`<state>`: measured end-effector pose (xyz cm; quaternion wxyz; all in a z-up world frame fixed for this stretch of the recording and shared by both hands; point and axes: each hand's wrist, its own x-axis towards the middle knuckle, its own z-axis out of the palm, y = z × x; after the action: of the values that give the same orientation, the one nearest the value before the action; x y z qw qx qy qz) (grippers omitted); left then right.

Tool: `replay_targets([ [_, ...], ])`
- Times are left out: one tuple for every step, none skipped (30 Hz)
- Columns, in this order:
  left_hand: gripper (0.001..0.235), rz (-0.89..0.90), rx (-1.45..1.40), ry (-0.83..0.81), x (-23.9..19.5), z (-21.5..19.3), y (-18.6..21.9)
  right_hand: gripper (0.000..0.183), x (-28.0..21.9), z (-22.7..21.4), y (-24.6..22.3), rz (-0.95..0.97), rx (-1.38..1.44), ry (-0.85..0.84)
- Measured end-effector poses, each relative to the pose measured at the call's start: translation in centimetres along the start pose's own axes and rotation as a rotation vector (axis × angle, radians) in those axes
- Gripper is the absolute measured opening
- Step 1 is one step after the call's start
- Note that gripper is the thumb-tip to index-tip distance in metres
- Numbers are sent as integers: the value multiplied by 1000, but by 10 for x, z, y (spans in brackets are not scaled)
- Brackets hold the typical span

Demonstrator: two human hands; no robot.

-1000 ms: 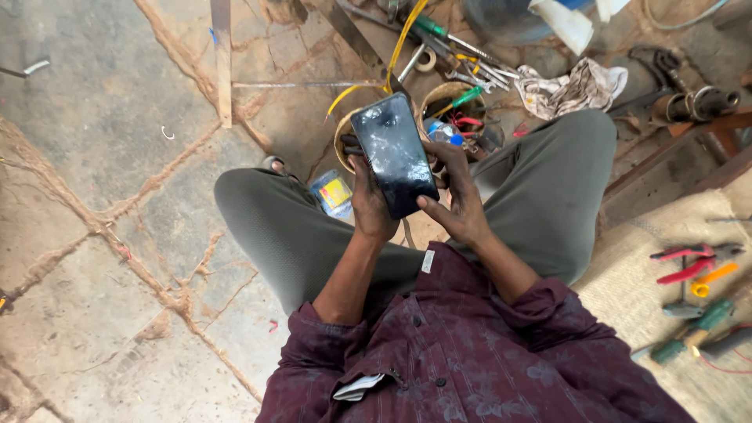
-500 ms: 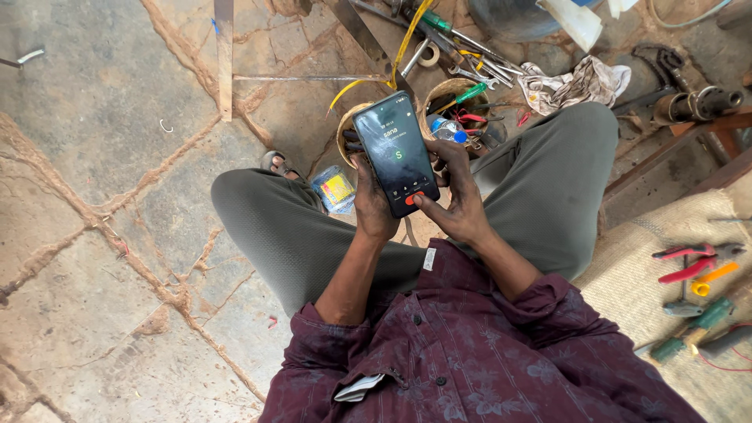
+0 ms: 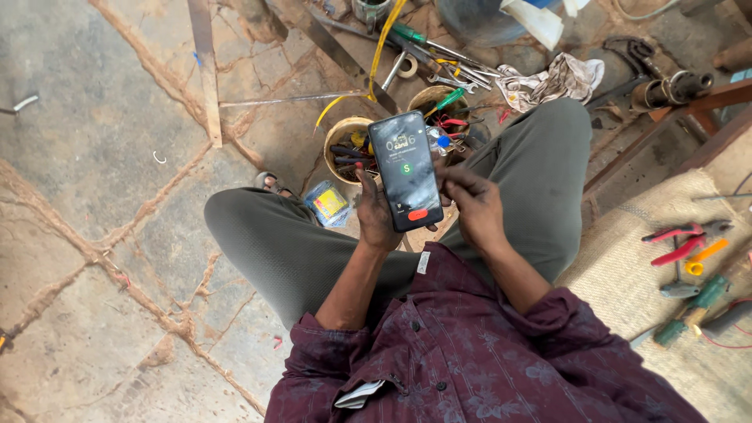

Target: The person repairs a water pump motor by pulling and twisting wires inside the casing, using a pair of shears to trim wire ends, and securing electrical connections.

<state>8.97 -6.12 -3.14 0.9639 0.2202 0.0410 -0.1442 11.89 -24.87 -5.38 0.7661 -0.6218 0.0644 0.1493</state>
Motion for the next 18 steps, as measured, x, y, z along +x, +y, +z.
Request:
replay_targets([
  [107,-7,15,18,0,-2,-3,27,-7,-1,-2,-111,-146,9],
  [106,6,101,23,0,-4,-8,28,-17,-2,-9,-220,-296,24],
  [106,20,187,27,0,-8,-13,29,-27,0,-16,-326,-446,40],
  [105,31,271,26,0,-11,-20,39,-34,3,-24,-314,-478,11],
  [104,18,275,4,1,-14,-27,51,-41,5,-33,-302,-509,-18],
  [103,-3,273,-22,1,-16,-37,64,-48,6,-41,-284,-545,-37],
  [102,-24,270,-49,2,-17,-47,76,-51,8,-46,-284,-552,-61],
  [101,-89,317,-41,2,-18,-57,89,-57,9,-50,-276,-563,-66],
  [100,-152,366,-35,2,-18,-61,103,-61,7,-54,-268,-573,-71],
  [100,-229,412,-49,6,-15,-63,103,-66,4,-60,-193,-530,-44],
  [98,-243,442,-135,7,-9,-62,103,-70,-2,-67,-123,-482,-15],
  [97,-249,476,-215,5,-2,-56,103,-78,-8,-71,-59,-422,7],
  [95,-252,507,-296,3,12,-56,101,-90,-14,-75,-107,-431,39],
  [95,-256,582,-340,3,29,-59,100,-99,-21,-76,-161,-441,61],
  [95,-256,656,-387,2,46,-60,98,-109,-29,-77,-215,-454,83],
  [95,-249,731,-428,2,61,-58,97,-118,-36,-77,-205,-462,122],
  [89,-197,754,-468,1,75,-54,96,-128,-46,-77,-195,-469,160],
  [84,-138,780,-500,-1,86,-52,96,-137,-57,-74,-186,-473,188],
])
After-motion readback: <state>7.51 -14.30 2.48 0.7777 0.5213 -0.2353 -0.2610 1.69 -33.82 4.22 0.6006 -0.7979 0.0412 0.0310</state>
